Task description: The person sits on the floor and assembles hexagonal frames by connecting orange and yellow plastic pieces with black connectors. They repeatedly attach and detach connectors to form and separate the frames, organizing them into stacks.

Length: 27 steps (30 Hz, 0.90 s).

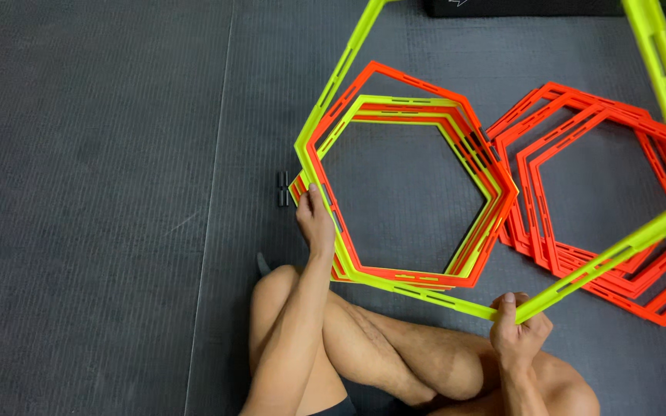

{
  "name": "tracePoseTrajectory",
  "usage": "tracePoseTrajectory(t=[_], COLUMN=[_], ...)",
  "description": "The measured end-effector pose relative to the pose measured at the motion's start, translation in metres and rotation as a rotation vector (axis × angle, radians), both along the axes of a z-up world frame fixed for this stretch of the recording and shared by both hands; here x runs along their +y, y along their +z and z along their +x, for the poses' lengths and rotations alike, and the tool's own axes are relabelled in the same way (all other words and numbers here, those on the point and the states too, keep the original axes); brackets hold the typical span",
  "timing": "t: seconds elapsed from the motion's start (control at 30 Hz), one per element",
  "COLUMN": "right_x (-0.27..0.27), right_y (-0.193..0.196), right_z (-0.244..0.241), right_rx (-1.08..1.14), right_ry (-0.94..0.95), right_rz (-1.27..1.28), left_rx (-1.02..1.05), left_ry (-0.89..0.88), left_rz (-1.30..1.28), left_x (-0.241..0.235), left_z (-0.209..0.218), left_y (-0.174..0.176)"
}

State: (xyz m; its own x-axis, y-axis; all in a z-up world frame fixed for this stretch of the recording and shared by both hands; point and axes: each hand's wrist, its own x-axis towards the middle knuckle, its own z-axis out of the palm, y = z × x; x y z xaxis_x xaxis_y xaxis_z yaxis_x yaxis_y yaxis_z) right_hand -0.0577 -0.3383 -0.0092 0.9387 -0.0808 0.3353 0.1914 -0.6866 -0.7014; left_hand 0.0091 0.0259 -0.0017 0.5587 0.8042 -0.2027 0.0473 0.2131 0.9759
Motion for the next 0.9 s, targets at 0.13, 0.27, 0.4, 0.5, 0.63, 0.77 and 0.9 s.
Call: tracePoseTrajectory(t=[0.13,0.27,0.4,0.5,0.63,0.77,0.9], right_x=[-0.001,-0.006,-0.006,-0.007,-0.007,-0.021,-0.048], right_y=[-0.006,-0.011,-0.012,-0.013,-0.01,-0.017,-0.016], right_z=[0.001,0.002,0.004,0.004,0.004,0.003,0.01], right_rx=[0.003,0.027,0.075,0.107,0.106,0.117,0.274], right_ry=[-0.019,-0.028,-0.034,-0.049,0.002,0.063,0.091], right_rz=[0.052,0.05,0.117,0.154,0.2,0.209,0.841], left_rx=[-0.03,0.006,-0.02,-0.001,0.001,0.006,0.049], left_ry=[0.012,0.003,0.004,-0.018,-0.03,-0.015,-0.094], left_rz=[-0.035,0.058,0.169,0.158,0.132,0.322,0.297], left_x=[-0.003,0.0,0.003,0.001,-0.001,0.001,0.0], left_z=[0.001,0.001,0.001,0.0,-0.001,0.001,-0.001], left_y=[0.008,-0.004,-0.015,-0.009,-0.004,-0.008,0.0])
